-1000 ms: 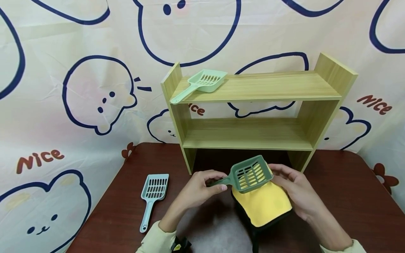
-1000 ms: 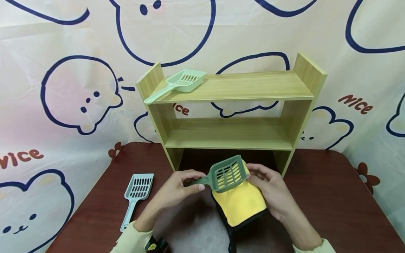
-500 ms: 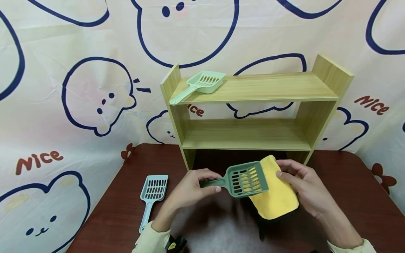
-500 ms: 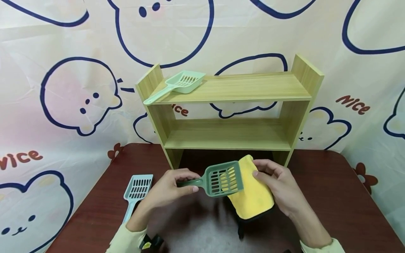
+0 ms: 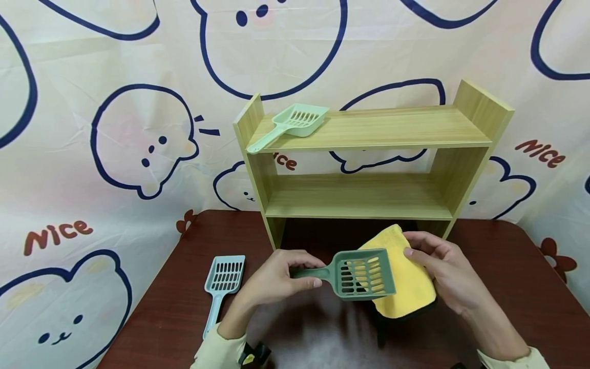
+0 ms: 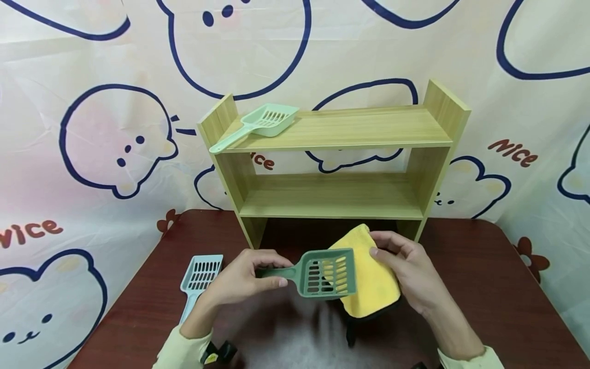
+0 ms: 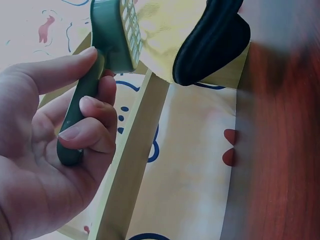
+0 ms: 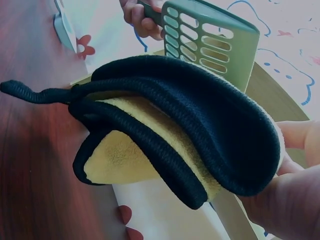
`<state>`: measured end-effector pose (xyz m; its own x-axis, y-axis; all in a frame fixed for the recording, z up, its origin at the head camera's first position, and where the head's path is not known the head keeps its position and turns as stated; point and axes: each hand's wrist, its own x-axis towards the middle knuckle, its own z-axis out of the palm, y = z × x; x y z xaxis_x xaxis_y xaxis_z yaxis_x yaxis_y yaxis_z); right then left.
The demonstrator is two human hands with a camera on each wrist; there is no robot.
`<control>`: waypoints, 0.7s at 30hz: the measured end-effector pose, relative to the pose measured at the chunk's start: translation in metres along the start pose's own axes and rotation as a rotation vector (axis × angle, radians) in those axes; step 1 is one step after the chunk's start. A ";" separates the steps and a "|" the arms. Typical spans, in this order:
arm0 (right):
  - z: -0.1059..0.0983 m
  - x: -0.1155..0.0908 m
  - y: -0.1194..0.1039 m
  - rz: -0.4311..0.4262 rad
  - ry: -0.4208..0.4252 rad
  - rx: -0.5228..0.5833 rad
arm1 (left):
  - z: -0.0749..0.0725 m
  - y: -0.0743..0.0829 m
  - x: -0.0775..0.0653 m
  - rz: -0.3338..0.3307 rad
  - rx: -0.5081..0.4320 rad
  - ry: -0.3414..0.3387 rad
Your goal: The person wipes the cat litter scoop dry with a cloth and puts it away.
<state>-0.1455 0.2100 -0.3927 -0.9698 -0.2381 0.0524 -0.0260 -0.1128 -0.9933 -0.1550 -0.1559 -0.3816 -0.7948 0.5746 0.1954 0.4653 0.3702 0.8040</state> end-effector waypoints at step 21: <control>0.013 0.001 0.008 -0.045 -0.171 0.036 | 0.004 -0.002 0.001 0.065 -0.166 -0.086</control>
<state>-0.1436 0.1967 -0.3995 -0.9122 -0.3927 0.1169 -0.0571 -0.1607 -0.9853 -0.1552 -0.1533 -0.3849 -0.7254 0.6565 0.2069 0.4383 0.2087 0.8742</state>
